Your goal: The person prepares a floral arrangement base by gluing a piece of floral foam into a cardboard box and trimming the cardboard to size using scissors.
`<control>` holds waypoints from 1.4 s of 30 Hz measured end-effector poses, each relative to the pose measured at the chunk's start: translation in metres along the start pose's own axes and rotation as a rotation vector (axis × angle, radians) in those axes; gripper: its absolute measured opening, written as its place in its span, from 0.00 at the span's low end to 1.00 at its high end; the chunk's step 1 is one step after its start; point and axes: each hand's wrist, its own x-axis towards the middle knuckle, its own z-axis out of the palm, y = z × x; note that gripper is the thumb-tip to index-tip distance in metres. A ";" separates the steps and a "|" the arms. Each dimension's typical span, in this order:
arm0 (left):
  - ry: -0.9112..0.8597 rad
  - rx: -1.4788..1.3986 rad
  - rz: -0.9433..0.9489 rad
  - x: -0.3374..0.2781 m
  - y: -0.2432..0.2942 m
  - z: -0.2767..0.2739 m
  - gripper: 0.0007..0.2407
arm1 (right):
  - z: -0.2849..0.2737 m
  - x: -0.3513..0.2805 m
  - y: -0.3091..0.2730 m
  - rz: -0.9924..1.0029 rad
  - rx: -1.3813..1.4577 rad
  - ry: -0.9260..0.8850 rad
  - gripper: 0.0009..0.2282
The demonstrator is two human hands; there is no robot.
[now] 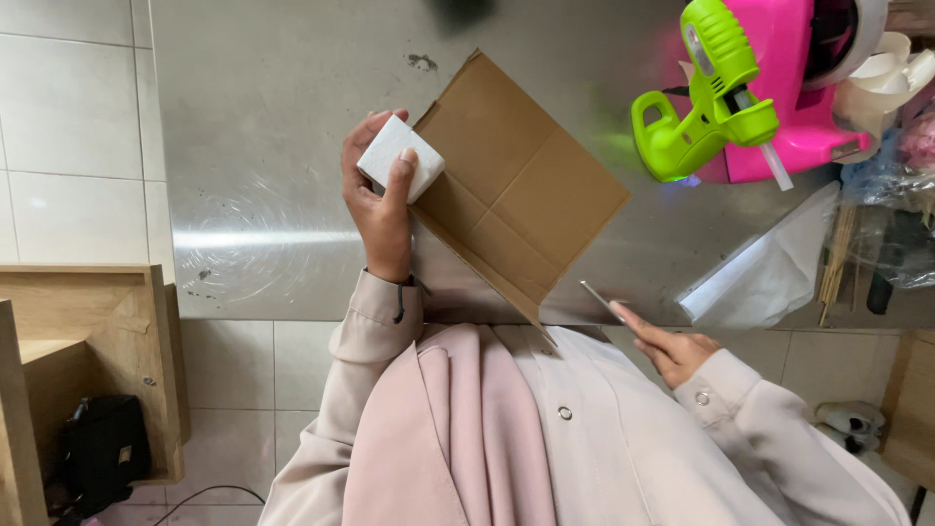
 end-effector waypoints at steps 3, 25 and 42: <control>-0.023 -0.016 0.002 0.002 0.006 -0.001 0.17 | 0.011 0.029 0.077 -0.012 -0.306 0.344 0.24; -0.028 -0.034 -0.092 0.006 -0.020 -0.010 0.19 | -0.028 0.152 -0.082 -0.893 -0.372 1.389 0.18; -0.002 -0.026 -0.131 0.005 -0.025 -0.002 0.17 | -0.104 0.224 -0.209 -0.424 0.008 0.628 0.15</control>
